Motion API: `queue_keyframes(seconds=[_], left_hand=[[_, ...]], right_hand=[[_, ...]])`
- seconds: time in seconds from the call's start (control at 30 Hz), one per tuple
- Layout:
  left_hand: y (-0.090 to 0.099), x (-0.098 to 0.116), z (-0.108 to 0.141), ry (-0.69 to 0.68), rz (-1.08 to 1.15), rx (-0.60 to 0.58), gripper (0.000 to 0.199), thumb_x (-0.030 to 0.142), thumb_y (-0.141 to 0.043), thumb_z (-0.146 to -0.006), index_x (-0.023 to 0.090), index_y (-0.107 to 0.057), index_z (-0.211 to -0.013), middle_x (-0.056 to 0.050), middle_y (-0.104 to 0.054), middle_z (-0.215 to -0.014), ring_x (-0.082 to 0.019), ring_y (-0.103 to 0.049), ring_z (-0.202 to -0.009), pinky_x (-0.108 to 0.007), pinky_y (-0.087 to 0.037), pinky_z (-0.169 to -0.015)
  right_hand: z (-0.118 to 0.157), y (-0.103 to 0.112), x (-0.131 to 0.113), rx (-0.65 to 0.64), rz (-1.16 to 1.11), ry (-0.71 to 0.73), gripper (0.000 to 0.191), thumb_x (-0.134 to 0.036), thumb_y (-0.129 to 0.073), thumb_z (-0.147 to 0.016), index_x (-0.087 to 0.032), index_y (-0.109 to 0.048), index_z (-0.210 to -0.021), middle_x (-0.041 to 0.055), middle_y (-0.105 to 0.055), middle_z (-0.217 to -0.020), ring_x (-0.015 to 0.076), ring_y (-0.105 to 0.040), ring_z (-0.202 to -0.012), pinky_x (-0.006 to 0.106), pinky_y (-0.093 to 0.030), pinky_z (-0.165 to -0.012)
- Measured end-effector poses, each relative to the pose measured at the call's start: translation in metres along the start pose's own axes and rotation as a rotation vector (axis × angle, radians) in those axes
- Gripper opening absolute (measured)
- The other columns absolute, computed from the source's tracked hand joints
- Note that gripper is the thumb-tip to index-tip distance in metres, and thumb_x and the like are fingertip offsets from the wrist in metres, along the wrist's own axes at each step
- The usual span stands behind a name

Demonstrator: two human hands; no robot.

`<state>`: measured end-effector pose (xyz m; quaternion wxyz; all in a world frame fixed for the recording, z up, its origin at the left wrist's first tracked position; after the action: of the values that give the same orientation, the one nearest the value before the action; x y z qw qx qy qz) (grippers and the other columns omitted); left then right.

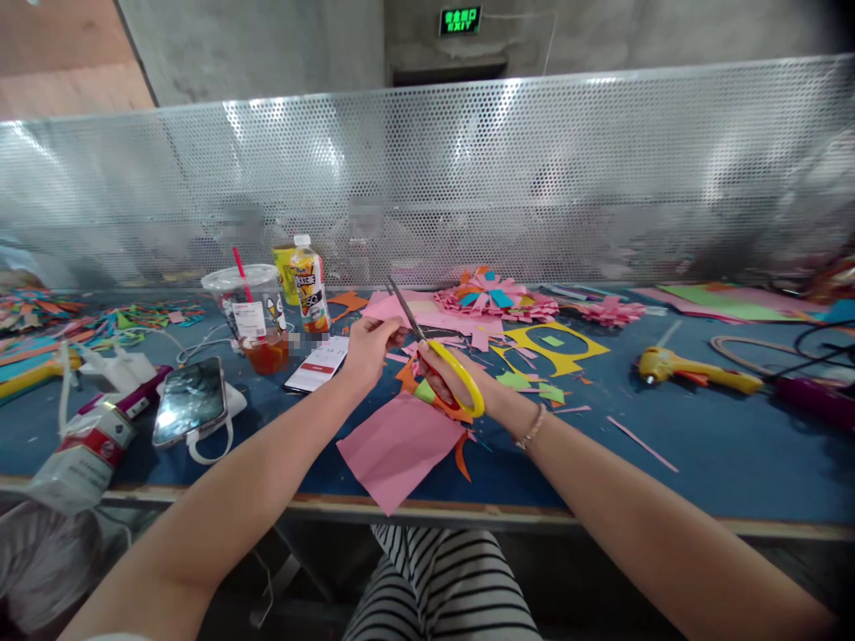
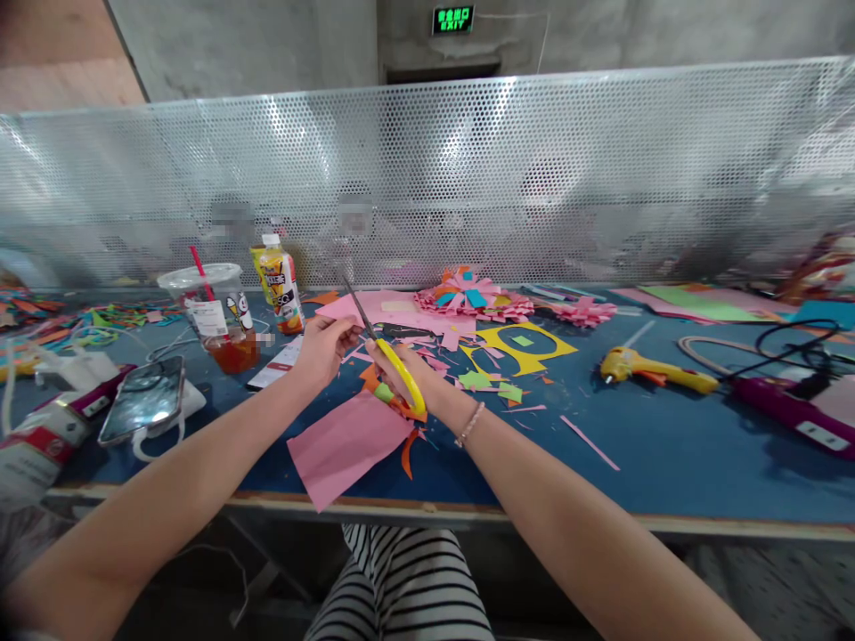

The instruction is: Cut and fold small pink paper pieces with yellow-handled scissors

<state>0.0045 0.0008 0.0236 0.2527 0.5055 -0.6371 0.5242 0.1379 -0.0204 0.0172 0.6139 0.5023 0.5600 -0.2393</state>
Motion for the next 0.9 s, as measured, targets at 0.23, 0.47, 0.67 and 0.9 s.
queue_keyframes(seconds=[0.23, 0.47, 0.67, 0.9], left_hand=[[0.0014, 0.0003, -0.0021, -0.006, -0.003, 0.001, 0.010, 0.022, -0.065, -0.057, 0.012, -0.061, -0.056, -0.001, -0.058, -0.049, -0.007, -0.050, -0.045, -0.021, -0.039, -0.049], [0.0008, 0.0012, -0.0004, -0.012, -0.011, -0.020, 0.008, 0.020, -0.064, -0.057, 0.012, -0.061, -0.056, -0.001, -0.059, -0.050, -0.007, -0.050, -0.046, -0.020, -0.039, -0.049], [0.0004, -0.0008, 0.0002, 0.015, -0.015, -0.046, 0.009, 0.021, -0.063, -0.058, 0.012, -0.060, -0.055, -0.001, -0.058, -0.049, -0.007, -0.050, -0.047, -0.021, -0.040, -0.051], [0.0017, -0.0012, -0.0011, 0.010, -0.004, -0.078, 0.010, 0.020, -0.063, -0.059, 0.012, -0.060, -0.055, 0.000, -0.057, -0.048, -0.006, -0.048, -0.045, -0.020, -0.039, -0.049]], right_hand=[[-0.0011, -0.0020, -0.0026, 0.016, 0.096, -0.048, 0.051, -0.060, -0.029, -0.082, -0.019, -0.039, -0.054, -0.0059, -0.031, -0.028, 0.0061, -0.029, -0.024, 0.020, -0.023, -0.028], [0.0009, 0.0000, -0.0025, -0.002, -0.025, -0.030, 0.047, -0.061, -0.037, -0.079, -0.019, -0.042, -0.058, -0.0075, -0.032, -0.030, 0.0056, -0.027, -0.023, 0.019, -0.023, -0.026], [0.0033, 0.0020, -0.0042, 0.002, -0.079, -0.022, 0.046, -0.061, -0.040, -0.077, -0.019, -0.042, -0.059, -0.0081, -0.032, -0.031, 0.0047, -0.025, -0.024, 0.019, -0.021, -0.026], [-0.0011, 0.0051, -0.0030, 0.022, 0.023, -0.059, 0.046, -0.059, -0.039, -0.078, -0.019, -0.040, -0.055, -0.0065, -0.032, -0.031, 0.0053, -0.027, -0.025, 0.020, -0.019, -0.028]])
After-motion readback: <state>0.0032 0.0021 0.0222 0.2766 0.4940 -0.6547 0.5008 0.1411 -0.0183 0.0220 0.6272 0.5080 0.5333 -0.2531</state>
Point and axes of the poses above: each hand's wrist, its own z-axis away from the middle knuckle, its own y-axis out of the back of the hand, x = y × z, the point moved 1 cm from there along -z, towards the middle knuckle
